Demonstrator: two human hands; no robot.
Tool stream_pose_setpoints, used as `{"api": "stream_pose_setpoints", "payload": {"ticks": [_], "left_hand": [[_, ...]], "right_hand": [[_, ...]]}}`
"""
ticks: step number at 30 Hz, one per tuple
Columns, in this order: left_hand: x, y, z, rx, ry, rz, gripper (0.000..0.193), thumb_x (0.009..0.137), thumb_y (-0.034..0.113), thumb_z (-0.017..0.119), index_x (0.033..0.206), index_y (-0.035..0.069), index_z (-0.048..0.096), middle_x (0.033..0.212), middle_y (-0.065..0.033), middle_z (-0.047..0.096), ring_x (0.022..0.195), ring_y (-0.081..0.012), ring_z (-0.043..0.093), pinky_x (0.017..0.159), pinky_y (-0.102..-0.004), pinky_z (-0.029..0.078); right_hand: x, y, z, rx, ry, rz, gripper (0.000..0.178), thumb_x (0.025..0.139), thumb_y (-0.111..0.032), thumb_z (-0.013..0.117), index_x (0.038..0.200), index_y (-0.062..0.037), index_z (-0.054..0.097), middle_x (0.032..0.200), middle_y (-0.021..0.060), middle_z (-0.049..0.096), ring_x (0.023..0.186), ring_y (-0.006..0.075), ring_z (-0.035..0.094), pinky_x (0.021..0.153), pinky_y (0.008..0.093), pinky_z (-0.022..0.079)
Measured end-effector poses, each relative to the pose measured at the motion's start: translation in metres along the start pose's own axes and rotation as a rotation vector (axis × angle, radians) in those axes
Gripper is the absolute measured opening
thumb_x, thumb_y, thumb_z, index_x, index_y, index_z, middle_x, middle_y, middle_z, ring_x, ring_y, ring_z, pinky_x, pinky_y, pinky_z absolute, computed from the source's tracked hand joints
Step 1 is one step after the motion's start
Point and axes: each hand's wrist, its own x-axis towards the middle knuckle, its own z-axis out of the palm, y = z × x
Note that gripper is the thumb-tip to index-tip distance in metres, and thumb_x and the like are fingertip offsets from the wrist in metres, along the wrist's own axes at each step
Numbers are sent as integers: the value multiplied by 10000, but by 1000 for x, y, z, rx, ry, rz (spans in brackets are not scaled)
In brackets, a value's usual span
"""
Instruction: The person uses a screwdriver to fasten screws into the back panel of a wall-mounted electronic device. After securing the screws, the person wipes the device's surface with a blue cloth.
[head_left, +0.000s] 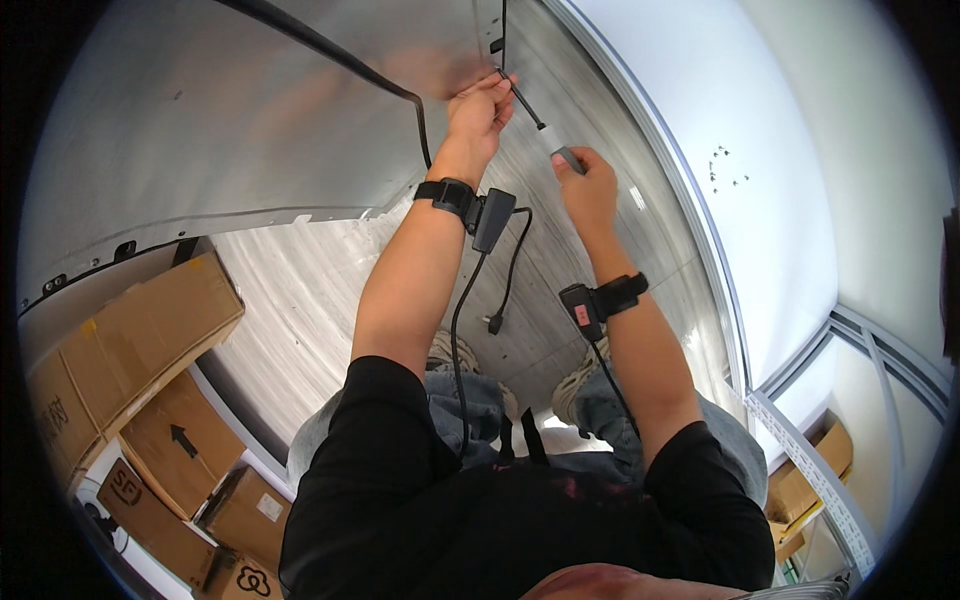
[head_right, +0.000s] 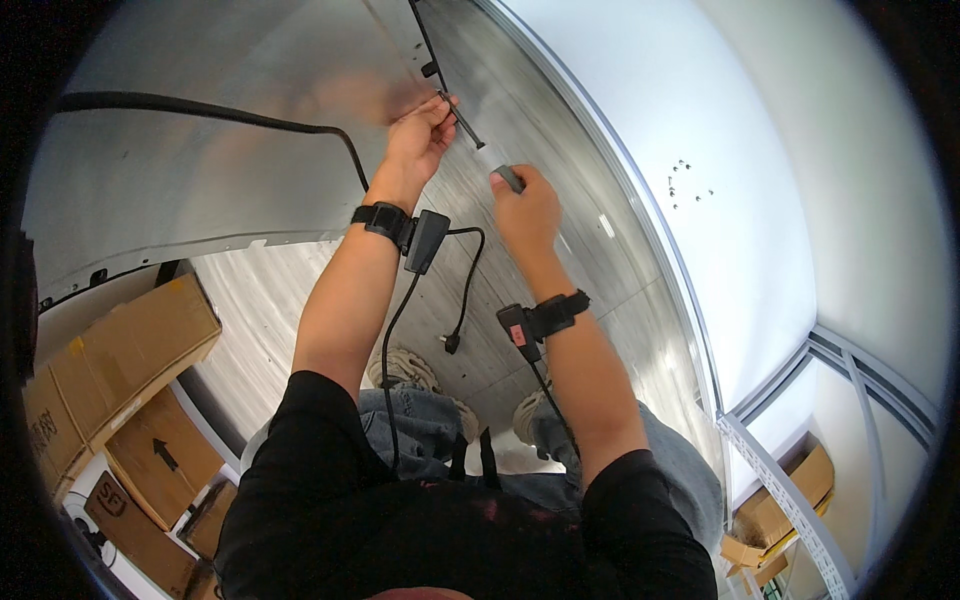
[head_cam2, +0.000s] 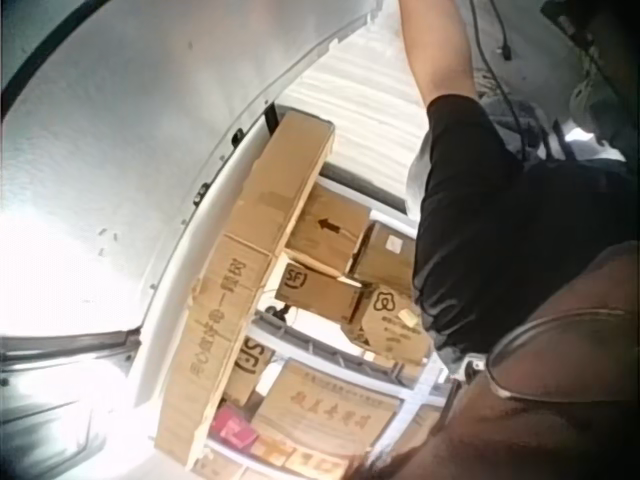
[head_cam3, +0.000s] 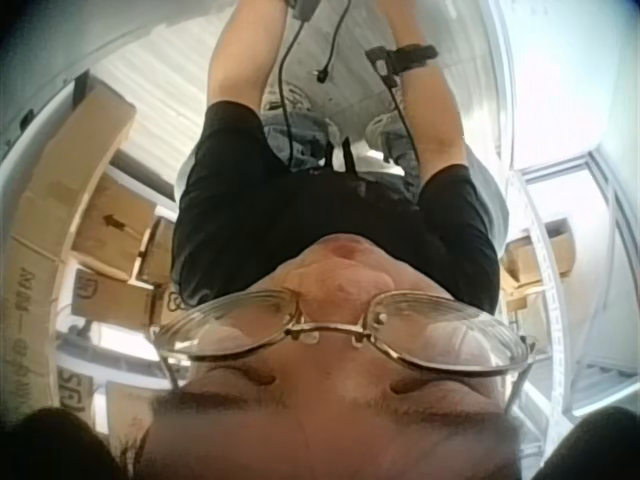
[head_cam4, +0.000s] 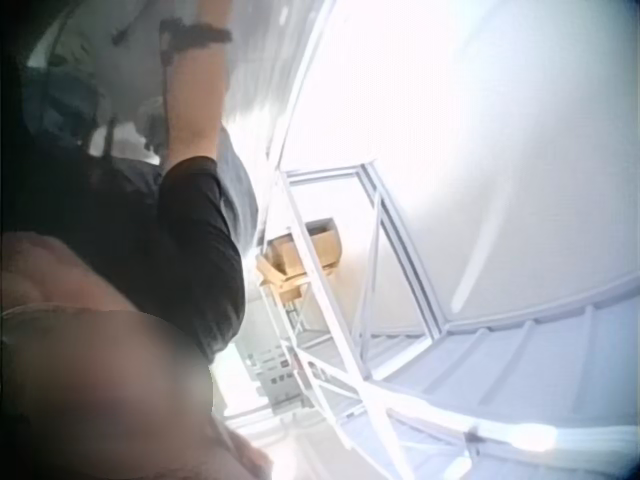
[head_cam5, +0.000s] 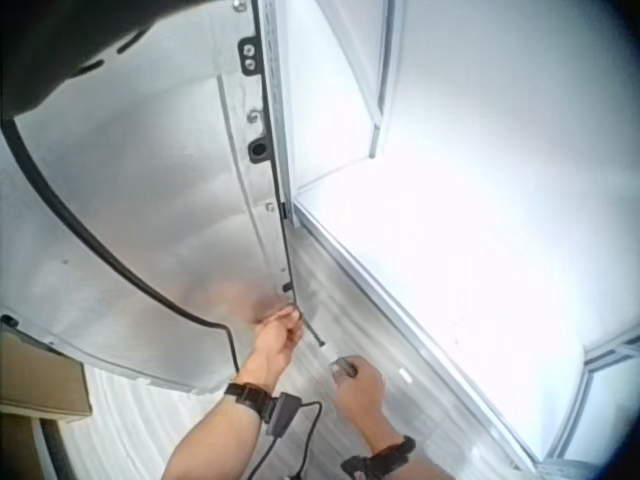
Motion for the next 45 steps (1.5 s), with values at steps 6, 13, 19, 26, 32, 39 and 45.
{"api": "stream_pose_setpoints", "payload": {"ticks": [6, 13, 19, 26, 32, 39, 45], "left_hand": [[5, -3, -3, -14, -11, 1, 205, 894, 43, 582, 1099, 52, 583, 1013, -58, 674, 762, -111, 553, 714, -271, 476], [1, -1, 0, -2, -7, 13, 204, 900, 43, 575, 1104, 43, 576, 1011, -62, 672, 755, -111, 554, 692, -268, 481], [1, -1, -2, -25, -11, 11, 193, 904, 42, 569, 1096, 34, 578, 1022, -65, 668, 763, -119, 559, 706, -269, 482], [1, -1, -5, -1, -21, 8, 197, 912, 48, 555, 1108, 39, 571, 1026, -60, 665, 778, -116, 556, 720, -279, 480], [-3, -1, -1, 11, -20, 10, 219, 915, 58, 543, 1133, 41, 561, 1020, -57, 660, 803, -120, 554, 727, -277, 468], [-9, -10, 8, 33, 3, 45, 309, 938, 93, 470, 1239, 41, 518, 1052, -61, 624, 865, -143, 574, 752, -296, 455], [-27, -52, 48, 228, -5, 78, 316, 932, 107, 502, 1243, 48, 504, 1018, -44, 604, 880, -146, 584, 742, -279, 457]], "right_hand": [[7, -11, -15, 535, -374, 409, 335, 806, -298, 684, 966, -9, 633, 762, 123, 652, 643, 244, 615, 573, 334, 464], [13, 18, 1, 222, -114, 15, 346, 820, -313, 677, 919, 13, 611, 681, 94, 611, 572, 196, 585, 537, 313, 453], [10, 1, -8, 489, -309, 199, 317, 835, -275, 657, 944, 21, 621, 680, 113, 614, 618, 236, 600, 583, 350, 467], [7, -4, -5, 448, -294, 200, 303, 909, -260, 584, 985, 32, 611, 720, 98, 626, 534, 166, 564, 466, 267, 411], [18, 1, -22, 921, -657, 516, 390, 946, -321, 507, 957, 55, 615, 698, 84, 613, 528, 136, 554, 468, 260, 417], [4, 17, -55, 667, -609, 362, 304, 913, -270, 561, 983, 21, 611, 736, 74, 608, 557, 127, 555, 494, 256, 430], [-4, 44, -97, 875, -341, 243, 251, 855, -164, 601, 1033, 13, 605, 771, 52, 618, 604, 111, 566, 535, 244, 445]]}}
